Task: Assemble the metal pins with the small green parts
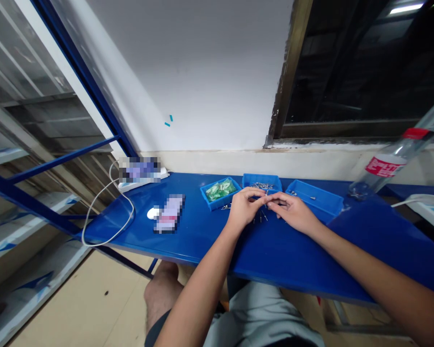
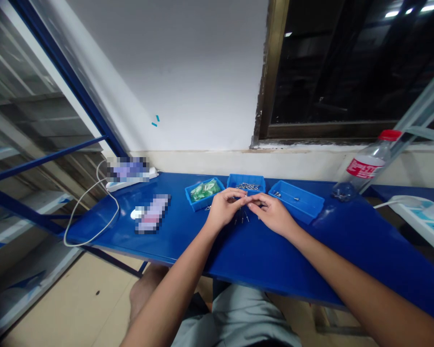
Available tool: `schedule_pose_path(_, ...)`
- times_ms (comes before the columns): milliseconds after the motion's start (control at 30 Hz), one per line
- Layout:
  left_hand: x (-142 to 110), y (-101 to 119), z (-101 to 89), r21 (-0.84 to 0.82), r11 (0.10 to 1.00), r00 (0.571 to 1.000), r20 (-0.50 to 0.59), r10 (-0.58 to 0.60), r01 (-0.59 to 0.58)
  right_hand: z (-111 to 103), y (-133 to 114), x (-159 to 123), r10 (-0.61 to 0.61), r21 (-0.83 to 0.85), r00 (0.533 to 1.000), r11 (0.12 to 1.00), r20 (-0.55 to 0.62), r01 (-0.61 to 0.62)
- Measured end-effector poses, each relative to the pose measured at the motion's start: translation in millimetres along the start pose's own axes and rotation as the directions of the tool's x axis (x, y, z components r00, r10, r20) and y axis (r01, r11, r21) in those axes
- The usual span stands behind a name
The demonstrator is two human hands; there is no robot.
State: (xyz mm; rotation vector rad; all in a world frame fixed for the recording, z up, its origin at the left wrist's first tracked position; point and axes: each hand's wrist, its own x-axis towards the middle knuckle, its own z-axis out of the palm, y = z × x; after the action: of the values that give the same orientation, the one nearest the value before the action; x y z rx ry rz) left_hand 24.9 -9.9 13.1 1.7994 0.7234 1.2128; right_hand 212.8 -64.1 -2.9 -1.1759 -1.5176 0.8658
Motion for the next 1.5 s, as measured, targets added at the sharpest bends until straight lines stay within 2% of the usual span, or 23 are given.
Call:
schedule_pose_path(167,0.1,0.8,1.4,-0.049,0.998,0.995,0.086,0.053,-0.049,-2.6,-6.5,1.7,-0.010,-0.016,1.000,1.000,-0.004,0.010)
schedule_pose_path(367,-0.1,0.4,2.7,-0.085,0.995,0.993,0.101,0.065,-0.057,-5.7,-3.9,3.8,0.020,0.042,0.998,0.999,-0.055,-0.018)
schedule_pose_path(467,-0.8,1.6,3.4,-0.052,0.997,0.993,0.108,0.056,-0.050,-6.3,-0.7,4.2,0.027,0.046,0.996,0.999,-0.081,-0.023)
schedule_pose_path(633,-2.4,3.9,2.0,0.130,0.988,0.991,0.121,0.065,-0.080,-6.8,1.1,5.9,0.052,0.097,0.990,0.994,-0.132,-0.040)
schedule_pose_path(700,-3.5,2.6,1.3,0.253,0.959,0.983,0.164,0.088,-0.128,-6.9,1.3,7.2,0.070,0.145,0.985,0.988,-0.160,-0.046)
schedule_pose_path(867,-8.1,-6.2,2.9,0.521,0.791,0.912,0.394,0.111,-0.321,-7.1,1.9,9.5,0.096,0.201,0.979,0.978,-0.181,-0.059)
schedule_pose_path(967,-10.4,-10.9,5.6,0.584,0.718,0.885,0.455,0.097,-0.379,-7.8,1.1,9.5,0.143,0.181,0.969,0.978,-0.204,-0.106)
schedule_pose_path(1133,-9.4,-14.1,6.5,0.595,0.695,0.871,0.482,0.094,-0.404,-10.4,-0.8,8.2,0.189,0.097,0.954,0.981,-0.233,-0.170)
schedule_pose_path(1500,-6.5,-18.7,3.3,0.603,0.714,0.898,0.433,0.082,-0.356,-8.3,3.4,6.6,0.091,-0.013,0.986,0.995,-0.137,-0.094)
